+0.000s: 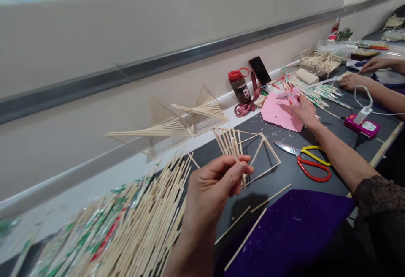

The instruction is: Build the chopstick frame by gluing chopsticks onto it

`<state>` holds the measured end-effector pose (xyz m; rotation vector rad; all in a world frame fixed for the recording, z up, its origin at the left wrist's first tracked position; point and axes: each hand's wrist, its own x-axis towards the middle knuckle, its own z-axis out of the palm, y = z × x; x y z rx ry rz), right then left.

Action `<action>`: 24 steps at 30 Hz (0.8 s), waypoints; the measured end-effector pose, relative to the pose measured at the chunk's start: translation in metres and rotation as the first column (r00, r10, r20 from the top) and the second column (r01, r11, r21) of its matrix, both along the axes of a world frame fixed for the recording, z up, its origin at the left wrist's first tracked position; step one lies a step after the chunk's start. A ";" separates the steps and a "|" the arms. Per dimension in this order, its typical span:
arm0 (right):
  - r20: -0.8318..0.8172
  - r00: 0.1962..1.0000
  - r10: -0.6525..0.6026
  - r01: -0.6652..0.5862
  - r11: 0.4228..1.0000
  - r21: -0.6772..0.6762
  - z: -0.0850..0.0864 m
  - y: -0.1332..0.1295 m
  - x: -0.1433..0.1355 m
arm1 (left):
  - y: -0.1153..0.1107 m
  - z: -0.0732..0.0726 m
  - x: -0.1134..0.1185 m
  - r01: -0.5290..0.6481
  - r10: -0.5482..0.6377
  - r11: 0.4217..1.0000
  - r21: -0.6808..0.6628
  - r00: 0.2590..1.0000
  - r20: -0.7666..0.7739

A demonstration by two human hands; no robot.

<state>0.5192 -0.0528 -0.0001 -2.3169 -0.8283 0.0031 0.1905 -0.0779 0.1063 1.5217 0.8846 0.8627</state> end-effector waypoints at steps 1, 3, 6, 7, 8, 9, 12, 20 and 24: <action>-0.009 1.000 -0.008 0.008 1.000 0.022 -0.001 0.001 0.002 | 0.000 0.000 0.000 0.000 0.000 1.000 -0.001 1.000 -0.002; -0.051 0.999 -0.019 0.023 0.997 0.080 -0.001 0.000 0.005 | 0.001 -0.001 0.000 -0.004 0.004 1.000 -0.011 1.000 -0.002; -0.153 0.988 0.029 0.018 0.954 0.299 0.009 -0.003 0.005 | 0.003 -0.004 0.000 -0.011 0.012 1.000 -0.027 1.000 0.018; -0.203 0.976 0.082 0.008 0.914 0.406 0.017 -0.005 0.002 | 0.005 -0.005 -0.001 -0.006 0.007 0.999 -0.032 1.000 0.028; -0.252 0.954 0.160 -0.006 0.855 0.518 0.026 -0.008 -0.002 | 0.007 -0.006 -0.001 0.009 -0.008 0.999 -0.038 0.999 0.034; -0.303 0.917 0.259 -0.018 0.786 0.618 0.036 -0.011 -0.007 | 0.009 -0.008 -0.002 0.032 -0.030 0.998 -0.046 0.999 0.039; -0.367 0.738 0.567 -0.080 0.613 0.786 0.072 -0.020 -0.027 | 0.015 -0.012 -0.003 0.113 -0.109 0.991 -0.071 0.993 0.054; -0.420 0.324 0.848 -0.292 0.512 0.808 0.127 -0.031 -0.077 | 0.028 -0.015 -0.006 0.161 -0.141 0.981 -0.113 0.976 0.165; -0.394 0.216 0.893 -0.328 0.446 0.833 0.133 -0.034 -0.100 | 0.031 -0.014 -0.007 0.158 -0.134 0.980 -0.121 0.974 0.185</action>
